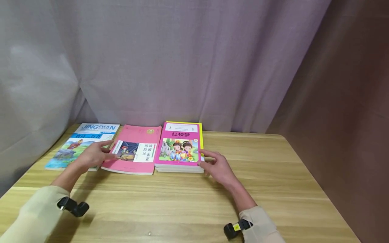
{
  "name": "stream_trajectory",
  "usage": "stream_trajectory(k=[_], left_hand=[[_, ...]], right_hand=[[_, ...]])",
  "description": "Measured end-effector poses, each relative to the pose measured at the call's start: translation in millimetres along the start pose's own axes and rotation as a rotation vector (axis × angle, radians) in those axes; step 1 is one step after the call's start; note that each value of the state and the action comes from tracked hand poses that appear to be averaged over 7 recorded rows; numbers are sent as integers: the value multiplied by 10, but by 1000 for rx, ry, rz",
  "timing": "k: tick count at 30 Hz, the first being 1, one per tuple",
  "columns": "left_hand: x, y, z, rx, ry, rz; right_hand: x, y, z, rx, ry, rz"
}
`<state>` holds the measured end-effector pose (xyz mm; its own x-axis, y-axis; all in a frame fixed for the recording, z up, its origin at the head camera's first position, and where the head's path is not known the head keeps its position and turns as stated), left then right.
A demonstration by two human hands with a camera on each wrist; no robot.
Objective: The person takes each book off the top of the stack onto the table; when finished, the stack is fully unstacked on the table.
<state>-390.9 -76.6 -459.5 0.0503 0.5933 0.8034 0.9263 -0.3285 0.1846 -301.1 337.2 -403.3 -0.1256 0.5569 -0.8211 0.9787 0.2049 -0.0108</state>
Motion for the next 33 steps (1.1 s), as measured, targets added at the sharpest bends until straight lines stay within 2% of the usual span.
stream_trajectory(k=[6, 13, 18, 23, 26, 30, 33], left_hand=[[53, 13, -49, 24, -53, -2], [272, 30, -22, 96, -128, 107], [431, 7, 71, 127, -127, 188], [494, -36, 240, 87, -98, 221], [524, -47, 345, 42, -27, 234], [626, -60, 489, -44, 117, 272], [701, -97, 615, -95, 163, 282]], right_hand=[[-49, -63, 5, 30, 24, 24], [-43, -115, 40, 50, 62, 82], [-18, -119, 61, 39, 35, 111], [3, -118, 76, 39, -27, 129], [-3, -123, 74, 34, -35, 120], [-6, -113, 29, 47, -33, 115], [-5, -95, 2, 50, -35, 113]])
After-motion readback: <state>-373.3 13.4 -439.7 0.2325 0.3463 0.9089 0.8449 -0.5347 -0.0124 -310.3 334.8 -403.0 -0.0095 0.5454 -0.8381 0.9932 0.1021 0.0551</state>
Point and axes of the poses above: each hand's wrist, its own y-axis away from the middle knuckle, its own z-axis out of the palm, x = y × z, the point moved 10 cm from there along -y, towards the middle knuckle, and after that the axes turned 10 degrees about -x, right-handed, at the moved point
